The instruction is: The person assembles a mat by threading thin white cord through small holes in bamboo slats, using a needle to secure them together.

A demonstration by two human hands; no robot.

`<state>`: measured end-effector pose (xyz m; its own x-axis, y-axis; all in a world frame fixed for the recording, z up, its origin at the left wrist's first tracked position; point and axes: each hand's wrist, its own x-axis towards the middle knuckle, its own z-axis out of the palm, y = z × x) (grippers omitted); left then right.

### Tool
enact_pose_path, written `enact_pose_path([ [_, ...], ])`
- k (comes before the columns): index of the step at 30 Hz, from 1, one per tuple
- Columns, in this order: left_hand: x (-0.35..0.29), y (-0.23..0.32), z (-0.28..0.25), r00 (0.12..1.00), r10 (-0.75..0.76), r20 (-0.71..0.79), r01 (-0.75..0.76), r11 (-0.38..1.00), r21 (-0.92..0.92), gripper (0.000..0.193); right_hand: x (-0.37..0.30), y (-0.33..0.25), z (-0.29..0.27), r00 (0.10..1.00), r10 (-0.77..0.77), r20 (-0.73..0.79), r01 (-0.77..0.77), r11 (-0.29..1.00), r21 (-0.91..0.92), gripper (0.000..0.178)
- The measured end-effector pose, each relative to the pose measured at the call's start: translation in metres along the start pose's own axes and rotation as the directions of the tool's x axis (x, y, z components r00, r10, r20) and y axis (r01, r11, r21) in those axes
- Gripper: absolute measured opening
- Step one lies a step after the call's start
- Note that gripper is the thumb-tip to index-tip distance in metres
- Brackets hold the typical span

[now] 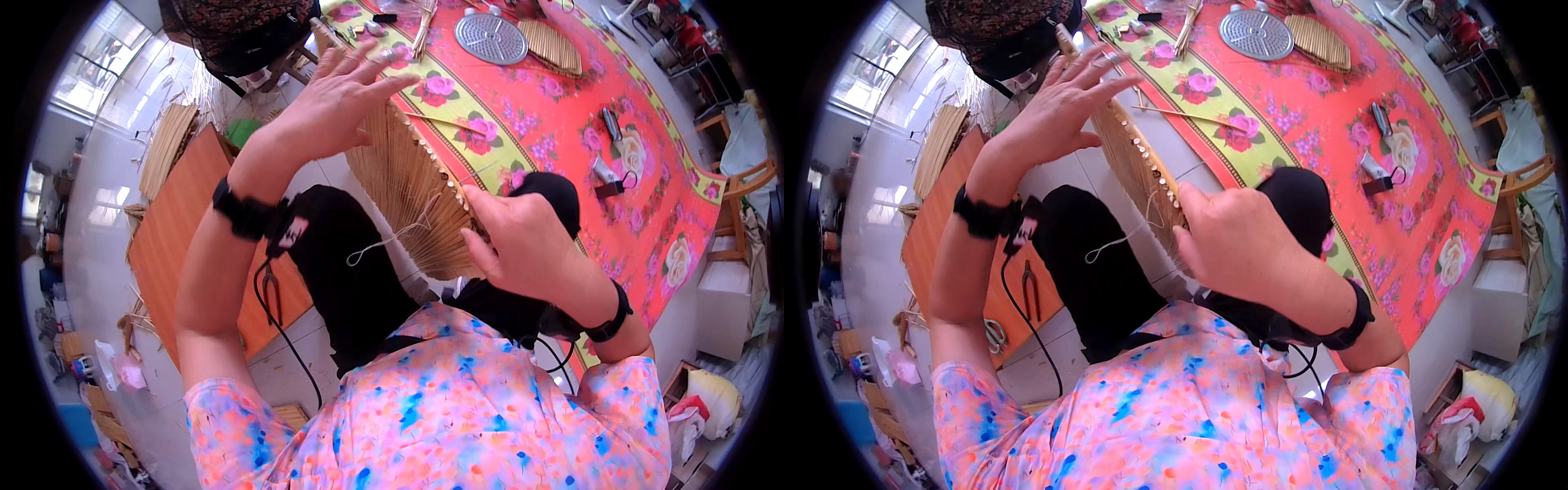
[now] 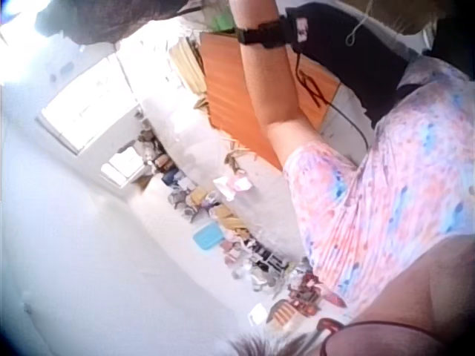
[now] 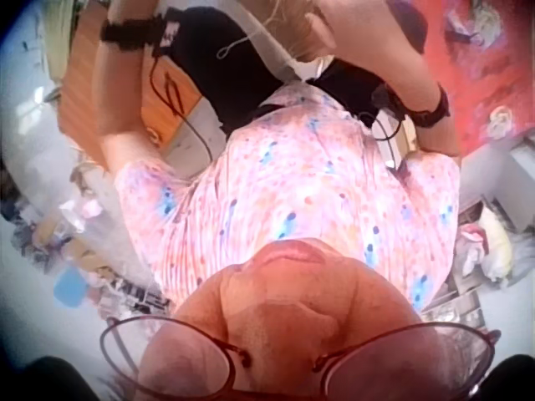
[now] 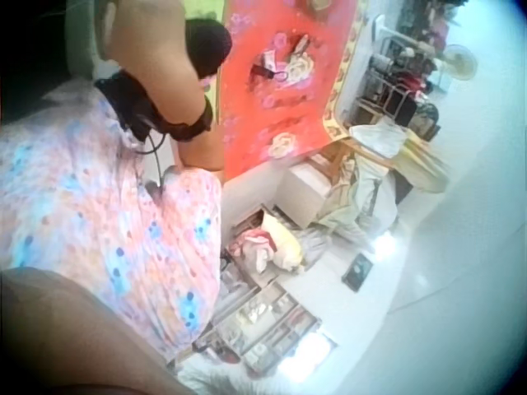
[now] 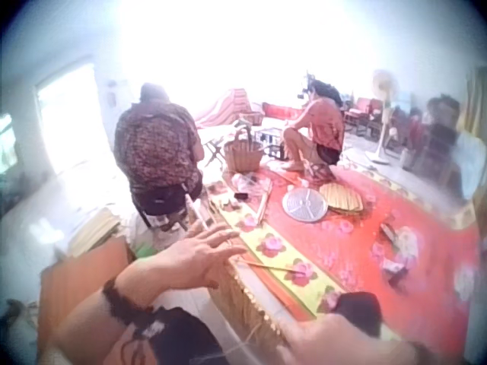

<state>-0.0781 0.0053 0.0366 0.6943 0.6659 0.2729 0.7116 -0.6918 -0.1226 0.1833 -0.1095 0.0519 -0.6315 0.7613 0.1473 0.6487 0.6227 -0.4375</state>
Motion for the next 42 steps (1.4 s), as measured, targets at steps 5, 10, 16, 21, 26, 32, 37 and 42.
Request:
enact_pose_path([
  [5,0.019,-0.033,-0.025,0.946,-0.086,0.312,0.136,0.98,-0.142,0.045,0.034,0.02,-0.033,0.989,-0.011,0.151,0.035,0.987,-0.156,0.023],
  [10,0.008,-0.067,-0.011,0.961,-0.033,0.274,0.115,0.951,-0.287,0.027,0.069,0.055,-0.047,0.993,0.005,-0.115,-0.04,0.951,-0.308,0.034],
  [16,0.002,-0.053,0.014,0.932,-0.358,0.054,0.36,0.9,-0.246,0.028,0.102,0.092,-0.019,0.754,-0.018,-0.657,-0.18,0.956,-0.233,0.043],
  [21,0.018,-0.035,0.013,0.824,-0.551,-0.134,0.502,0.819,-0.278,0.027,0.118,0.093,-0.016,0.693,0.209,-0.69,-0.147,0.978,0.15,0.042],
  [26,0.026,-0.005,0.028,0.683,-0.702,-0.202,0.627,0.705,-0.333,0.034,0.136,0.093,0.0,0.782,0.262,-0.566,-0.103,0.949,0.298,0.041],
  [32,0.023,0.059,0.036,0.604,-0.789,-0.113,0.688,0.588,-0.427,0.022,0.126,0.086,0.02,0.827,0.337,-0.45,-0.078,0.862,0.501,0.037],
  [37,0.029,0.089,0.041,0.633,-0.761,-0.142,0.624,0.61,-0.488,0.016,0.108,0.074,0.028,0.8,0.421,-0.429,-0.119,0.811,0.573,0.041],
  [42,0.052,0.092,0.034,0.571,-0.818,-0.068,0.669,0.513,-0.538,0.016,0.126,0.079,0.029,0.812,0.398,-0.428,-0.057,0.782,0.62,0.046],
])
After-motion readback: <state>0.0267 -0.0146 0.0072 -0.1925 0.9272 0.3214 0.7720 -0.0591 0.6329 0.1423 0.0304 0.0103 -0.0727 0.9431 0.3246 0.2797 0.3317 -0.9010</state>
